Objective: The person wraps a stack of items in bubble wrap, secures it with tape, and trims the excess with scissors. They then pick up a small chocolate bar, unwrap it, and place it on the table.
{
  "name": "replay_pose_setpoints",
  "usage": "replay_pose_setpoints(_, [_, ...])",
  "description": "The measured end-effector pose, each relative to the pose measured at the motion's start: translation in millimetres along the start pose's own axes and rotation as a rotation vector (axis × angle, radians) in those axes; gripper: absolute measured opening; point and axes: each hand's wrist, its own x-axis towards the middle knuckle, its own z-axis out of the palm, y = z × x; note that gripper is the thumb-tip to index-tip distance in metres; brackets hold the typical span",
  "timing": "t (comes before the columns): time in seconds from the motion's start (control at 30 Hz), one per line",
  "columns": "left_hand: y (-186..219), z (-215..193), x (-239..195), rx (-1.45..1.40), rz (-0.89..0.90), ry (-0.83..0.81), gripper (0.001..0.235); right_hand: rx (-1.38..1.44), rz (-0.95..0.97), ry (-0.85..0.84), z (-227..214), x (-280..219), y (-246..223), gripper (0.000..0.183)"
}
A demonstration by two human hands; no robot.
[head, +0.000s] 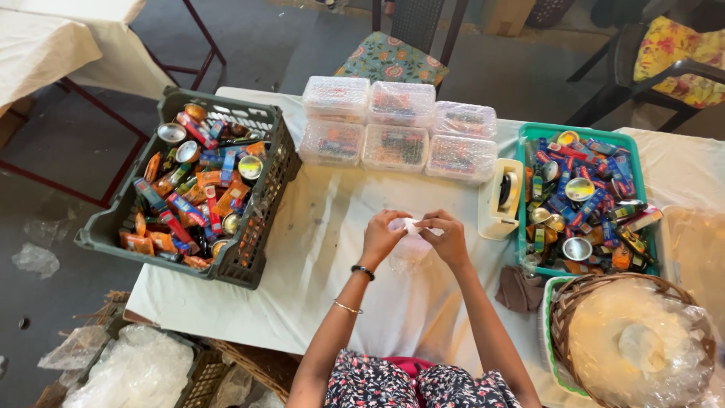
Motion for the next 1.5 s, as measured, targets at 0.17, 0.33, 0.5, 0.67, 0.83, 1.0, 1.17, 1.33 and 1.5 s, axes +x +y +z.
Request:
replay_pose_setpoints(0.17, [-11.3, -11.8, 7.0, -0.384, 0.188, -0.241, 0.043, 0.028, -0.012, 0.048, -2.3, -0.2, 8.4, 0.029])
replay_pose_setpoints(0.33, [-31.3, -8.2, 6.8, -0.340, 0.309, -0.214, 0.038, -0.022, -0.113, 0.041, -2.4, -2.8, 5.5, 0.025])
replay_pose_setpoints(0.5, [-28.8, -2.1, 5.7, -0.299, 0.346, -0.070, 0.029, -0.368, -0.360, -0.026, -13.8, -13.1, -30.3, 0.046])
replay_pose_setpoints(0.67, [-39.1, 12.2, 11.2, -0.243, 0.324, 0.013, 0.018, -0.242, -0.170, 0.174, -38.6, -40.5, 18.5, 0.044])
replay_pose_setpoints(0.83, [-34.1, 11.5, 2.6, -0.237, 0.332, 0.000, 0.017, -0.259, 0.472, 0.618, -100.0, -35.6, 126.5, 0.041])
replay_pose_setpoints(1.0, [-20.2, 16.3, -14.0, -0.294, 0.240, 0.063, 0.014, -0.301, 0.830, 0.270, -134.9, -22.4, 220.3, 0.037])
replay_pose_setpoints(1.17, [-20.1, 22.7, -12.8, -0.322, 0.165, 0.088, 0.015, 0.468, 0.864, 0.312, -145.4, -64.5, 259.8, 0.035])
replay_pose_setpoints(1.33, [-33.7, 31.9, -9.3, -0.282, 0.260, 0.147, 0.015, 0.217, 0.753, 0.481, -116.0, -71.1, 210.8, 0.036])
replay_pose_setpoints(1.5, [-29.6, 30.9, -2.2, -0.133, 0.258, 0.215, 0.012, -0.863, 0.747, 0.474, -96.9, -75.2, 149.5, 0.025])
